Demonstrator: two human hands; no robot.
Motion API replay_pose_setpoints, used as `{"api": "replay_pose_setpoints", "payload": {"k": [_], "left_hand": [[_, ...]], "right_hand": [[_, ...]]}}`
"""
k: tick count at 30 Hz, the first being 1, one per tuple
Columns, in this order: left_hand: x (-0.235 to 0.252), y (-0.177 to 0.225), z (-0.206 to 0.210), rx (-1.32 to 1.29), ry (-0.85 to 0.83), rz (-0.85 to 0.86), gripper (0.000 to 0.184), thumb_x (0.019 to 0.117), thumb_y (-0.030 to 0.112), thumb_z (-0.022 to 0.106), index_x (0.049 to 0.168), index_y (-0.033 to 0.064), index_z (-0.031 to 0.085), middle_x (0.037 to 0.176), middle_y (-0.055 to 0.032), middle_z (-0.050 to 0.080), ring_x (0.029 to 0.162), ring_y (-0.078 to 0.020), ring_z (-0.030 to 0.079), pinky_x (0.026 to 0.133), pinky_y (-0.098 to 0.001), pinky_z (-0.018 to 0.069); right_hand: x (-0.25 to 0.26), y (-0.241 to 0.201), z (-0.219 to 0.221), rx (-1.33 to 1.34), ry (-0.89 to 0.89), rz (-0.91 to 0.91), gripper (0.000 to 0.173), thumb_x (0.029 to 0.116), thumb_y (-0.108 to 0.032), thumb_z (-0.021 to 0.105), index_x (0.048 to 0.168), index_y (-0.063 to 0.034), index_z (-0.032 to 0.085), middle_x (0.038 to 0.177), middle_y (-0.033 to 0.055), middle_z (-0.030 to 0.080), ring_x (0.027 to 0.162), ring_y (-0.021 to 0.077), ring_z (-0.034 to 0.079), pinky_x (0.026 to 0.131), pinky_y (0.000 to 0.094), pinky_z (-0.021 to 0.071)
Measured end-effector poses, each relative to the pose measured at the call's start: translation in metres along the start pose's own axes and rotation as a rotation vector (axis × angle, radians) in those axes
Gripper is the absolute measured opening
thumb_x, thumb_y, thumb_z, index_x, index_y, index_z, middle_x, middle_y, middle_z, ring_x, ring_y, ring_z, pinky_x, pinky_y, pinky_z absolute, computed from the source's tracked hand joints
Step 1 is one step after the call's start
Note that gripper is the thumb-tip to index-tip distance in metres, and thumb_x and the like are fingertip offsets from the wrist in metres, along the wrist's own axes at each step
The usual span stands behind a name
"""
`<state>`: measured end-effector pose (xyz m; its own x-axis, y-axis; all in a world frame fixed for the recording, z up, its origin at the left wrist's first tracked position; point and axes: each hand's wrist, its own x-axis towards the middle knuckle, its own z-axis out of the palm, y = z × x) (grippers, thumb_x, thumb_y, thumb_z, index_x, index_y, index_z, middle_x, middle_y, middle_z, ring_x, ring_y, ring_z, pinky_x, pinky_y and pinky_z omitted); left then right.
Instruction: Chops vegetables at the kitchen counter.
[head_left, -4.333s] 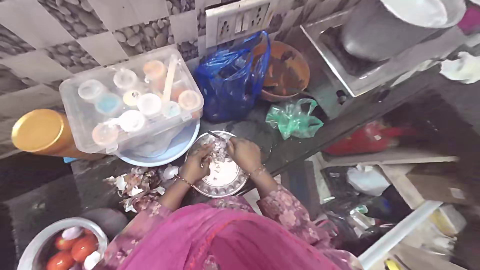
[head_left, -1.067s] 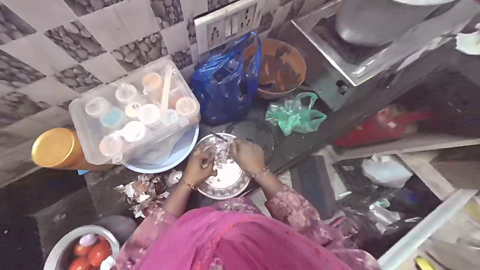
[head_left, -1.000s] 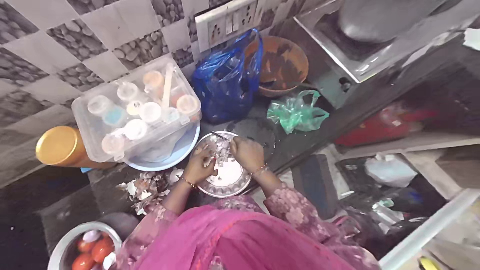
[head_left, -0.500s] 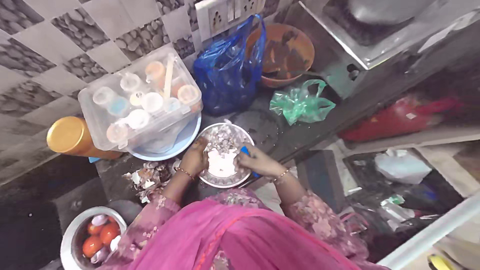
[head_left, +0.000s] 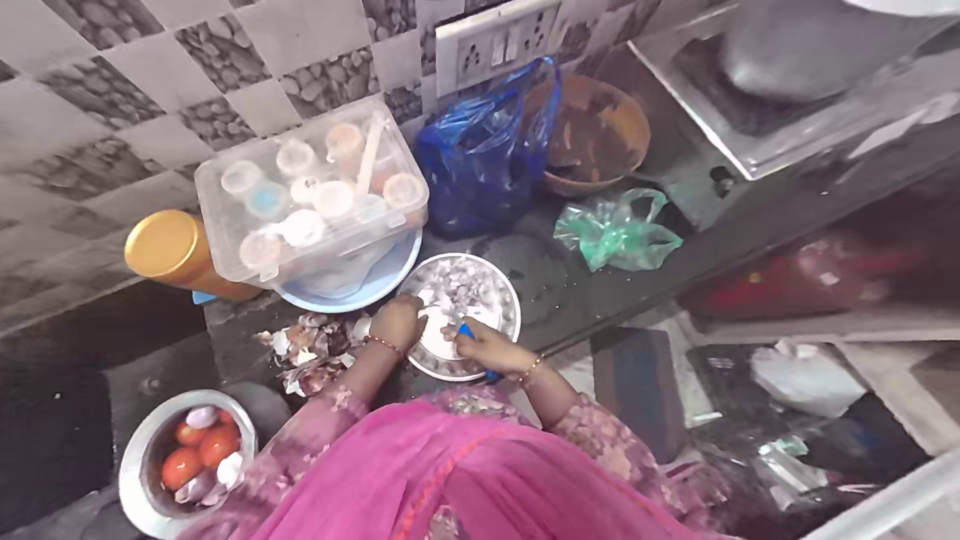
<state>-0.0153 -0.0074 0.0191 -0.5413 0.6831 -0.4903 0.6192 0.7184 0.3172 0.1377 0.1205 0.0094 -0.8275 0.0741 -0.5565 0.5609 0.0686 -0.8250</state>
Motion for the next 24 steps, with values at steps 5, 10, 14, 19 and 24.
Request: {"api": "replay_pose_setpoints", "payload": {"k": [5,10,14,19,24], "left_hand": [[0.010,0.007,-0.002,0.030,-0.007,-0.030,0.030,0.1037,0.024,0.055,0.121,0.0033,0.068,0.129,-0.0213,0.065,0.120,-0.0413,0.062,0.100,-0.0618,0.0481],[0.002,-0.003,-0.010,-0.170,0.010,0.049,0.029,0.1019,0.022,0.059,0.120,0.0022,0.070,0.119,-0.0212,0.069,0.114,-0.0385,0.066,0.102,-0.0598,0.0474],[-0.025,-0.015,-0.014,-0.523,0.021,0.131,0.026,0.0984,0.018,0.065,0.116,-0.0007,0.068,0.101,-0.0139,0.070,0.087,-0.0180,0.066,0.086,-0.0391,0.0545],[-0.040,-0.006,-0.006,-0.864,0.056,0.194,0.024,0.0928,0.004,0.067,0.115,-0.0051,0.065,0.093,-0.0067,0.068,0.076,-0.0025,0.063,0.074,-0.0207,0.0555],[-0.039,0.008,0.001,-0.985,0.045,0.224,0.021,0.0948,0.005,0.067,0.114,-0.0027,0.064,0.092,-0.0015,0.072,0.074,-0.0027,0.069,0.070,-0.0201,0.0594]], "right_hand": [[0.007,-0.001,-0.007,0.075,0.139,-0.091,0.049,0.0978,-0.018,0.050,0.144,-0.0020,0.047,0.135,0.0128,0.061,0.111,0.0148,0.062,0.092,0.0348,0.0521],[-0.015,-0.012,-0.020,0.193,0.261,-0.115,0.034,0.1024,-0.014,0.051,0.133,-0.0003,0.046,0.096,0.0054,0.063,0.079,0.0088,0.065,0.072,0.0260,0.0571],[-0.029,-0.004,-0.030,-0.108,0.352,-0.114,0.033,0.0966,-0.023,0.058,0.120,0.0000,0.052,0.083,0.0057,0.054,0.069,0.0116,0.054,0.066,0.0320,0.0492],[-0.024,0.002,-0.014,-0.016,0.310,-0.226,0.024,0.1009,-0.017,0.044,0.114,0.0000,0.055,0.077,-0.0011,0.049,0.061,0.0047,0.046,0.059,0.0241,0.0429],[-0.009,0.001,0.001,0.085,0.308,-0.278,0.018,0.0960,-0.022,0.054,0.098,-0.0040,0.057,0.071,-0.0052,0.048,0.059,0.0020,0.046,0.057,0.0223,0.0422]]}}
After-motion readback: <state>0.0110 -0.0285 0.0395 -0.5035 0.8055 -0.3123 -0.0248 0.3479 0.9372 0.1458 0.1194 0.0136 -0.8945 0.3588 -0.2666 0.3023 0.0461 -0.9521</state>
